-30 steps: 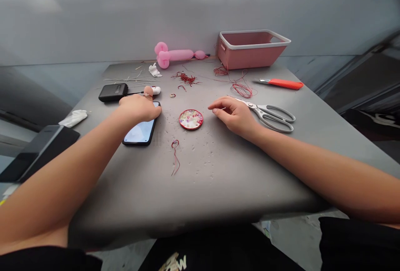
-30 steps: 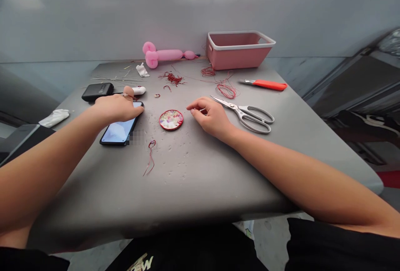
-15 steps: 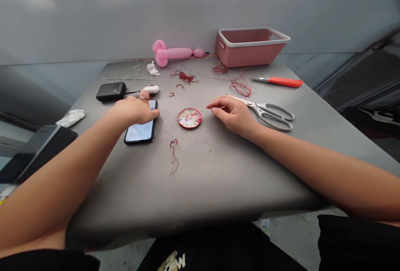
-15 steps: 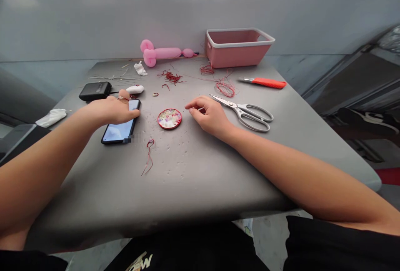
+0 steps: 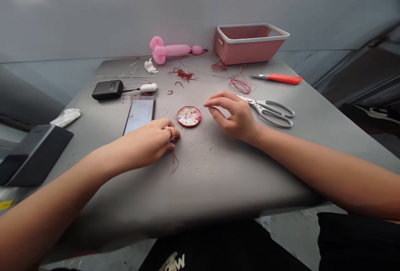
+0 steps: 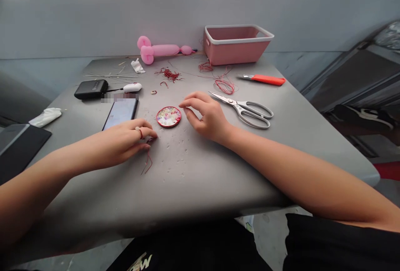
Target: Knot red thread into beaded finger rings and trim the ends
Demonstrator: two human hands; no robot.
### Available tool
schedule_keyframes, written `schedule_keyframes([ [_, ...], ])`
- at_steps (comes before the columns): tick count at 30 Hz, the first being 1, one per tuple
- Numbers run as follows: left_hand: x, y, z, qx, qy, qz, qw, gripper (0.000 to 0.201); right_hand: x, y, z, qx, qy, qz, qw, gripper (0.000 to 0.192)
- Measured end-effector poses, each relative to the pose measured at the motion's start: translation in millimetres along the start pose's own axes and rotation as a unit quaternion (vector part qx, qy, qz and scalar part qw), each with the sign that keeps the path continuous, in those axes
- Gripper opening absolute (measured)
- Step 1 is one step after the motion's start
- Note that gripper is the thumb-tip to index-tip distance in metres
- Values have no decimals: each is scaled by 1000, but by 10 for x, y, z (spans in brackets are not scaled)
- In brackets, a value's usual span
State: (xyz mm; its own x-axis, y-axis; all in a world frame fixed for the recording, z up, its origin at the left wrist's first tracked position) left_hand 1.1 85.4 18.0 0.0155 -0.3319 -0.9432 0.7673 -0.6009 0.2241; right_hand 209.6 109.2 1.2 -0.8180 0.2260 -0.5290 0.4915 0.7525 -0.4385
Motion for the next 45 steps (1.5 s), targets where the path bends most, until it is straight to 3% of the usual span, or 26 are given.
schedule_keyframes([
  [3, 20, -80, -27, -15, 19, 70, 997, 15, 10, -169, 14, -54, 14, 13, 998, 15],
  [5, 21, -91, -41, -39, 45, 162, 985, 18, 21, -306, 27, -60, 13, -7, 998, 15],
  [8, 61, -65, -21, -75, 87, 376, 919, 25, 77, -433, 47, 37, -42, -130, 990, 15],
  [12, 150, -2, 27, -74, 131, 525, 838, 25, 188, -440, 130, 228, -125, -313, 914, 26],
  [14, 209, 9, 29, -72, 135, 559, 815, 23, 236, -415, 165, 271, -152, -371, 875, 25],
  [17, 278, -20, 11, -71, 165, 578, 796, 20, 300, -364, 201, 294, -193, -401, 846, 23],
  [20, 309, -65, 3, -70, 212, 558, 799, 16, 339, -317, 235, 314, -231, -377, 840, 24],
  [23, 320, -77, 17, -70, 231, 519, 820, 13, 329, -307, 254, 316, -260, -304, 861, 25],
  [27, 299, -45, 42, -66, 235, 420, 874, 9, 288, -346, 245, 279, -269, -210, 898, 21],
  [31, 277, 32, 30, -24, 241, 280, 929, 4, 242, -397, 191, 191, -227, -102, 950, 17],
  [34, 252, 70, 41, 12, 279, 228, 933, 8, 230, -441, 169, 138, -198, -89, 966, 16],
  [39, 188, 90, 112, 33, 351, 191, 916, 9, 255, -423, 197, 173, -221, -107, 954, 19],
  [45, 212, 74, 90, 27, 333, 191, 923, 7, 208, -447, 148, 130, -176, -101, 971, 14],
])
Point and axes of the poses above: each hand's wrist, its own z-axis away from the middle knuckle, its own x-axis out of the palm, y = z × x, the point moved 5 cm from there along -z, towards the middle knuckle, and after that the axes turned 3 degrees about -x, right-handed, at the moved point
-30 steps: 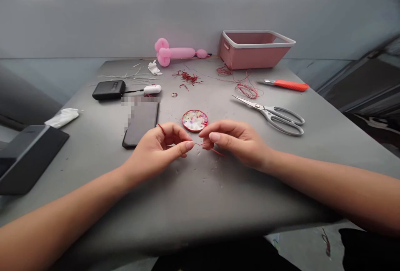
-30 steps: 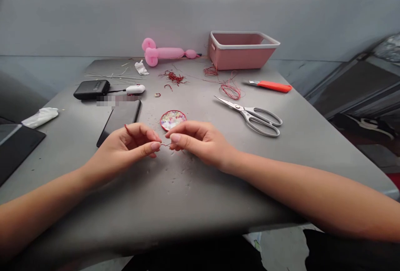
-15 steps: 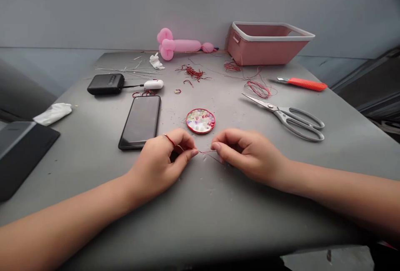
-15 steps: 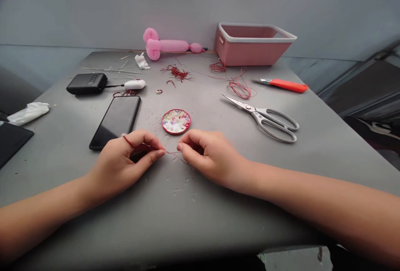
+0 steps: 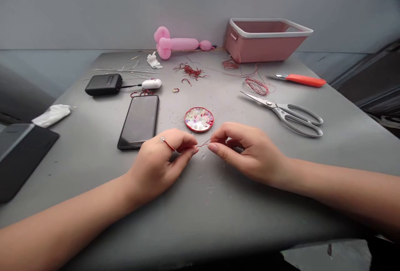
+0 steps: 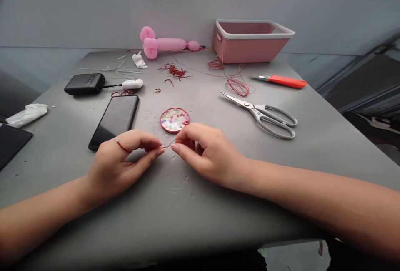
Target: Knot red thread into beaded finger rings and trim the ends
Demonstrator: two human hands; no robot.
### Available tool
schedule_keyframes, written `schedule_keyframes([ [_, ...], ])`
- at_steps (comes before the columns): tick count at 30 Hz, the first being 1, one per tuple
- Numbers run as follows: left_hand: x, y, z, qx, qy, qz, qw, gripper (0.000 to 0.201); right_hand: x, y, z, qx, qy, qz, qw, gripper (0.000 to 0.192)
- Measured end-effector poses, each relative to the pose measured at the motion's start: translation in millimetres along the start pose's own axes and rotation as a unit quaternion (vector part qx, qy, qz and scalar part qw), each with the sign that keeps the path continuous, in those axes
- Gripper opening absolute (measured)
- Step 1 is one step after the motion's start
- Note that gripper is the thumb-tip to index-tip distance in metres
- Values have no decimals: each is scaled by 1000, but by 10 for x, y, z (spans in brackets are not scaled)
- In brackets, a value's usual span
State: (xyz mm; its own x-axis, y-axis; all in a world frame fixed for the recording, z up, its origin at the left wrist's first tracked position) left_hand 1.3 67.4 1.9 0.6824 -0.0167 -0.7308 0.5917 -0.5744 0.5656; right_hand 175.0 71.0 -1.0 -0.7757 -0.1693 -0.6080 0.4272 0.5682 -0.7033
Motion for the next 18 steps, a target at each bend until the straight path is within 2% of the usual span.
schedule_keyframes([
  [4, 52, -48, -22, -40, -60, 30, 997, 8, -21, -12, -4, -22, 20, 9, 1000, 9],
  [7, 64, -42, -29, -41, -89, 46, 994, 7, -44, -39, -4, -49, 38, 12, 998, 7],
  [13, 70, -51, -38, -78, -86, 47, 992, 9, -74, -98, 13, -126, 75, 46, 988, 12],
  [16, 65, -51, -39, -107, -83, 54, 989, 10, -67, -166, 44, -204, 95, 105, 969, 23],
  [18, 51, -45, -36, -119, -80, 60, 988, 10, -50, -208, 68, -246, 95, 147, 953, 23],
])
Point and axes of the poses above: each hand's wrist, its own z-axis away from the middle knuckle, its own x-axis out of the palm, y = z × x, the point moved 5 cm from there along -z, towards the middle knuckle, and after that the axes turned 3 degrees about -x, right-handed, at the moved point
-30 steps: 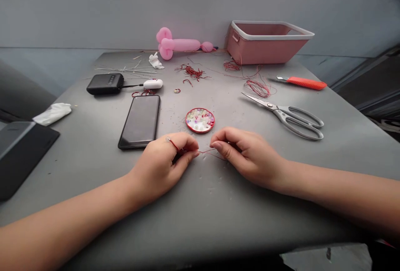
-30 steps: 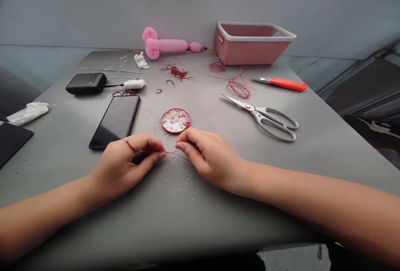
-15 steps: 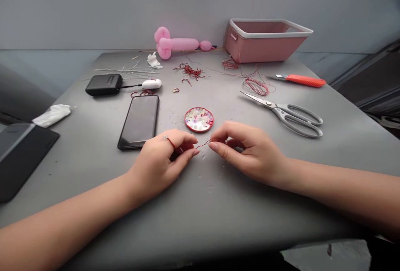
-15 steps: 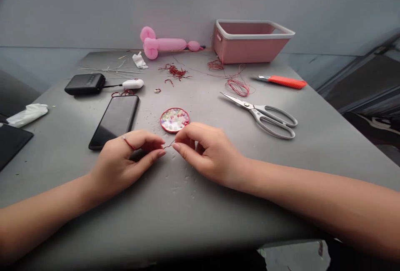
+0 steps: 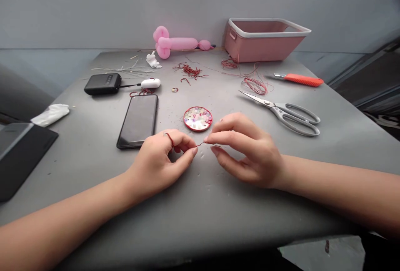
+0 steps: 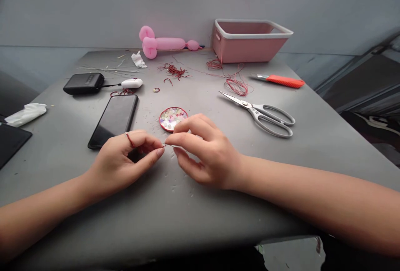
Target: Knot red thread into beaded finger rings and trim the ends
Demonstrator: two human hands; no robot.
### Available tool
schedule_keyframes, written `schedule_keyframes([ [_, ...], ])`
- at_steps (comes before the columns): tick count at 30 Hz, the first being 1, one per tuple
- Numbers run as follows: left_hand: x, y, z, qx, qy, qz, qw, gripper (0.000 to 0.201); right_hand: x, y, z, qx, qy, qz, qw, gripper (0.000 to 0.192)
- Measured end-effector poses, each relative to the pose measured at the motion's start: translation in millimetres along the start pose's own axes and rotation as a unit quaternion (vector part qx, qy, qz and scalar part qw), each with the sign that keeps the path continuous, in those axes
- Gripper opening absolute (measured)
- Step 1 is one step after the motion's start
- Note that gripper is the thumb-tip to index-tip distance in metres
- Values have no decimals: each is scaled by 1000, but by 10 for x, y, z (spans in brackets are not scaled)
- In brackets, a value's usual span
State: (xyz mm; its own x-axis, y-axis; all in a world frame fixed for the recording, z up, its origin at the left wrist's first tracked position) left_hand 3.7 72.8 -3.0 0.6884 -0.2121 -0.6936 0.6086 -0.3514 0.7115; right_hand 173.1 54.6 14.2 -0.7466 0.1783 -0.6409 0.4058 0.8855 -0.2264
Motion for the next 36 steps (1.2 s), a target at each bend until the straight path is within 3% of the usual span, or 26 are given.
schedule_keyframes([
  [6, -34, -10, -3, -42, 7, 51, 998, 14, -25, -140, 14, -93, 16, 97, 991, 14],
  [9, -45, -20, -11, -60, 19, 76, 995, 15, -41, -122, -7, -48, 35, 98, 993, 11],
  [13, -50, -24, -11, -45, 22, 35, 998, 12, -51, -58, -46, 18, 61, 108, 992, 23],
  [20, -76, 2, -32, 32, 28, -61, 997, 11, 29, -69, -31, -24, 45, 123, 991, 12],
  [24, -68, -47, -51, -44, -6, 45, 998, 15, 12, -114, 10, -67, 61, 151, 984, 20],
  [27, -57, -67, -59, -98, -33, 193, 976, 20, -29, -104, 24, -73, 80, 172, 979, 22],
  [31, -46, -70, -81, -110, -54, 301, 946, 16, -55, 7, 1, -25, 81, 116, 990, 23],
  [36, 2, -77, -84, -100, -72, 327, 937, 14, -24, 156, -34, 50, 37, 45, 997, 17],
])
Point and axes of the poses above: each hand's wrist, its own z-axis away from the middle knuckle, its own x-axis out of the palm, y = z × x, the point moved 5 cm from there along -z, towards the middle knuckle, and after that the axes turned 3 degrees about -x, right-handed, at the moved point
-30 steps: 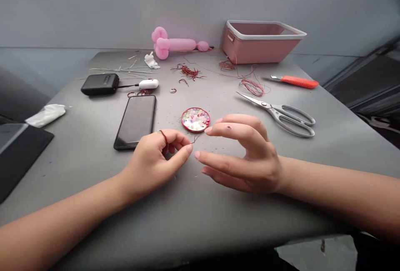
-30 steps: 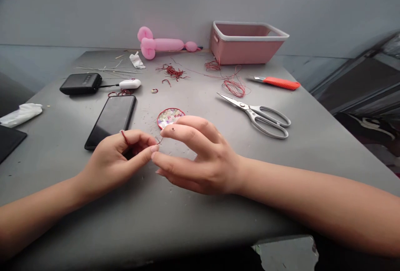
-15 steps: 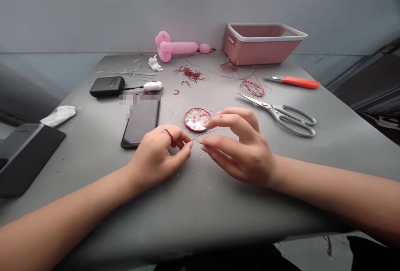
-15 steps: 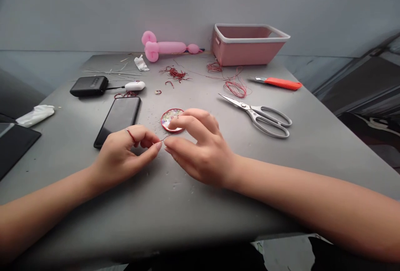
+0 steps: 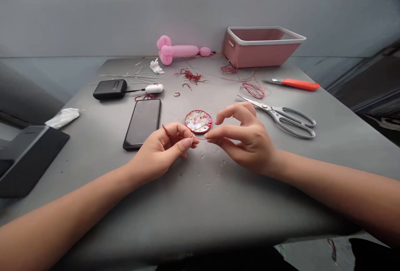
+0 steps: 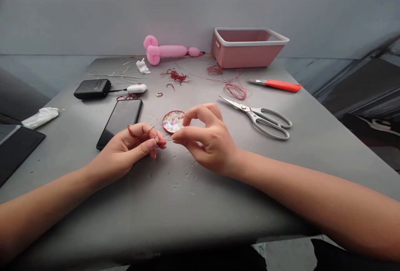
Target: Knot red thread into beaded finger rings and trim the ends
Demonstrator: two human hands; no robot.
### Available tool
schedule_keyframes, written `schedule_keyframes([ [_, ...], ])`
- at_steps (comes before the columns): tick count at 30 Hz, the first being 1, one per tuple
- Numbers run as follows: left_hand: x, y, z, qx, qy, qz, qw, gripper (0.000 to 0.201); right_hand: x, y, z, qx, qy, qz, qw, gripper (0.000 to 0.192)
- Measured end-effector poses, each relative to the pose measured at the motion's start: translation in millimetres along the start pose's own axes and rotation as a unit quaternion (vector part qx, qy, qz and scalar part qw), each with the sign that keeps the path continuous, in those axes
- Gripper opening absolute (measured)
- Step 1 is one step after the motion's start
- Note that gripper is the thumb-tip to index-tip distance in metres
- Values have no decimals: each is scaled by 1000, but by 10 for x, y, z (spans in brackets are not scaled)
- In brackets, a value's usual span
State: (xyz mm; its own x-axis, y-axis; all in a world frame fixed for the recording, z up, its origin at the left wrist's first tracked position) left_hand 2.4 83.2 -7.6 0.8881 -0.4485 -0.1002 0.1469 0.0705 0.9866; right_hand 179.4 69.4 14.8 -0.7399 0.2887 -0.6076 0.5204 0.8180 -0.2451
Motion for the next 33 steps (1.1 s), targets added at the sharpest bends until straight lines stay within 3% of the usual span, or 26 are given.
schedule_keyframes([
  [5, -14, -12, 20, -3, 12, -29, 999, 13, 6, 63, -8, 27, -14, -1, 1000, 12],
  [10, 44, 46, 68, 31, -37, -121, 992, 11, -12, 114, -22, 32, -18, 20, 999, 10],
  [13, 102, 88, 107, 94, -48, -250, 963, 8, -25, 109, -53, 35, -45, 6, 998, 9],
  [17, 190, 118, 167, 214, -27, -382, 899, 14, -74, 21, -108, 46, -95, -9, 994, 8],
  [20, 218, 97, 161, 216, -16, -403, 889, 17, -127, -125, -124, 20, -112, 2, 994, 7],
  [23, 131, 34, 76, 78, 4, -331, 940, 14, -196, -307, -103, -49, -67, 58, 995, 12],
  [25, 67, -11, 31, -14, 6, -194, 981, 17, -225, -415, -72, -110, -29, 99, 989, 17],
  [27, 39, -39, 4, -63, -10, -60, 996, 20, -251, -458, -55, -143, 4, 113, 983, 21],
  [30, 9, -34, -9, -69, -28, 62, 995, 22, -298, -346, -88, -100, 20, 86, 991, 21],
  [33, 27, 6, 14, -53, -71, 69, 994, 19, -294, -96, -126, 18, -20, 13, 1000, 12],
])
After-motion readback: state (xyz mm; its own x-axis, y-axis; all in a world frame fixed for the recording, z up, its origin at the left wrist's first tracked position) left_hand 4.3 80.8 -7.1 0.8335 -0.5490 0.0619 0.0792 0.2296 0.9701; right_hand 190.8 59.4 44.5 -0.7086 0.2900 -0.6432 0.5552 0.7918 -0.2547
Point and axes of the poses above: each hand's wrist, its own z-axis away from the middle knuckle, its own x-axis out of the palm, y = z × x, the point moved 5 cm from there along -z, towards the middle knuckle, and after that the axes turned 3 degrees about -x, right-handed, at the moved point
